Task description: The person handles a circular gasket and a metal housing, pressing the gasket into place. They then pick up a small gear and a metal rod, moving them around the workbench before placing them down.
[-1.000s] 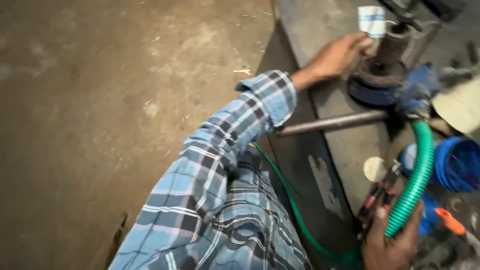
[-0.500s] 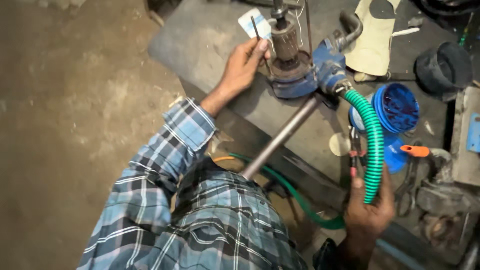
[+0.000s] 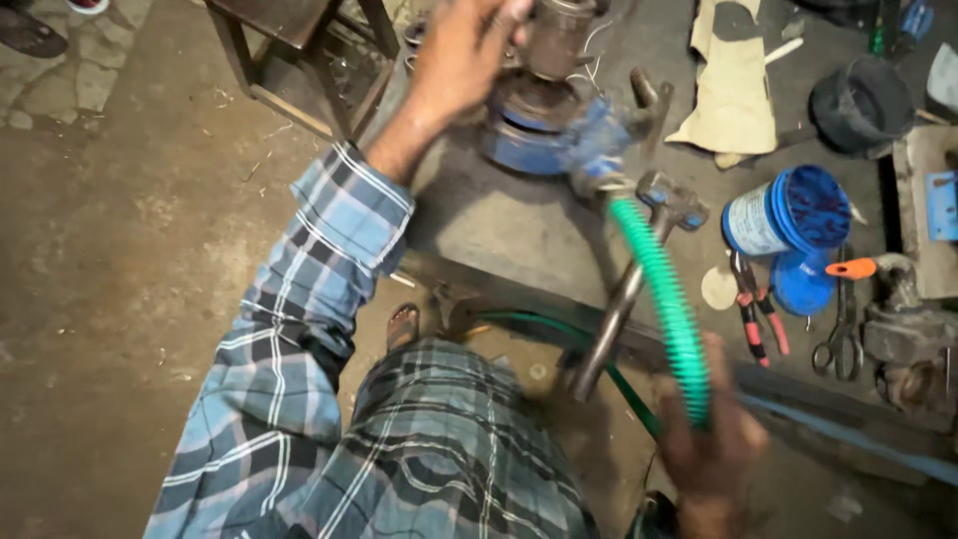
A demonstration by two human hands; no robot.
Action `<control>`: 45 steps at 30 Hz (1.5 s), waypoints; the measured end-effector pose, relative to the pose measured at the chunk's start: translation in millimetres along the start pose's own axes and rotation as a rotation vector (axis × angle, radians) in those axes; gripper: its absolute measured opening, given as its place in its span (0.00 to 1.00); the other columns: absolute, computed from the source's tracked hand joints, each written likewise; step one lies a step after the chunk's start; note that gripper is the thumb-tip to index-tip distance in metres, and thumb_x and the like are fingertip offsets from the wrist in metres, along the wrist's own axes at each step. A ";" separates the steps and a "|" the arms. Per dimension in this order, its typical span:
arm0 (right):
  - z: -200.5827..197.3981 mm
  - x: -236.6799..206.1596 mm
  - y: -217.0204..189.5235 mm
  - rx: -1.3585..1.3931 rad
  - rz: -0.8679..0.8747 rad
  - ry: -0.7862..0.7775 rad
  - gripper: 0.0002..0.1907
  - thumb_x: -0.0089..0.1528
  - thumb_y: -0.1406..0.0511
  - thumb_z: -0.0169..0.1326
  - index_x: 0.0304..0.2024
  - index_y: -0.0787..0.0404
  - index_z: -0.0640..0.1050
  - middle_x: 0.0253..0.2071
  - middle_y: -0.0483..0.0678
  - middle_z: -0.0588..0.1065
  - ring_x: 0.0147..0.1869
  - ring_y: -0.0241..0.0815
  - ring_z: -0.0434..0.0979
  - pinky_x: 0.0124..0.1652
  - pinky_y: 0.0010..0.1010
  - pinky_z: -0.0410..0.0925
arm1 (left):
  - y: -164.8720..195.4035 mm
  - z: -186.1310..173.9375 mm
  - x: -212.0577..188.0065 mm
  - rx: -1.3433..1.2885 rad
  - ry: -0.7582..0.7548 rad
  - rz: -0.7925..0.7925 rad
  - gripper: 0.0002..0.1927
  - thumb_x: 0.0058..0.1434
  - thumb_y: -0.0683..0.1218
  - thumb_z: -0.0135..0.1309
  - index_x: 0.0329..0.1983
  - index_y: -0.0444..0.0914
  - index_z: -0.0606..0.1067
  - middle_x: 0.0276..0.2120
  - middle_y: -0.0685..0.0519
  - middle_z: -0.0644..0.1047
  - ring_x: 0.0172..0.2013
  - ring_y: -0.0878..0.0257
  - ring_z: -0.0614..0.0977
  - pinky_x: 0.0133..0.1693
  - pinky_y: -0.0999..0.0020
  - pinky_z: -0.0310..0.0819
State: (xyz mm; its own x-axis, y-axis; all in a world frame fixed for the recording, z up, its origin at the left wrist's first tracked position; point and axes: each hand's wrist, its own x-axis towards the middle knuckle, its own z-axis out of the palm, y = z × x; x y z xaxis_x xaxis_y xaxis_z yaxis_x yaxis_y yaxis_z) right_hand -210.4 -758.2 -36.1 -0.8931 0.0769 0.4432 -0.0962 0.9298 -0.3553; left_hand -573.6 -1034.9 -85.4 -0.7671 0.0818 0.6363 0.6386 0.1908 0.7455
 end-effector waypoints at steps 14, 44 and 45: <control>107.4 -39.9 -50.2 0.324 0.199 -0.351 0.34 0.63 0.65 0.58 0.70 0.65 0.65 0.41 0.59 0.78 0.34 0.46 0.78 0.33 0.36 0.72 | -45.1 -62.7 -40.1 -0.167 -0.279 -0.195 0.19 0.78 0.52 0.46 0.39 0.33 0.76 0.27 0.51 0.77 0.29 0.67 0.78 0.34 0.68 0.72; 190.1 -56.3 -72.9 0.485 0.284 -0.533 0.28 0.67 0.58 0.54 0.65 0.64 0.66 0.33 0.56 0.78 0.33 0.53 0.79 0.35 0.45 0.72 | -34.3 -70.9 -42.7 -0.003 -0.004 -0.205 0.17 0.74 0.54 0.47 0.38 0.35 0.75 0.29 0.47 0.81 0.34 0.53 0.86 0.35 0.61 0.77; 192.6 -55.8 -74.5 0.456 0.328 -0.571 0.26 0.67 0.58 0.54 0.64 0.63 0.69 0.30 0.57 0.77 0.30 0.55 0.78 0.34 0.46 0.71 | -35.6 -72.0 -43.3 0.007 -0.021 -0.208 0.17 0.74 0.54 0.46 0.39 0.36 0.75 0.30 0.47 0.82 0.34 0.52 0.86 0.36 0.60 0.77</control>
State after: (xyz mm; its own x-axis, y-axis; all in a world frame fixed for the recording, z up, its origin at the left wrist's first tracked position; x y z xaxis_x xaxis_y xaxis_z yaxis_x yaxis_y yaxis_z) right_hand -238.0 -901.1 -192.9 -0.9821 0.0095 -0.1883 0.1502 0.6432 -0.7508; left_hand -558.8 -1115.7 -125.2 -0.8837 0.0600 0.4642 0.4657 0.2129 0.8589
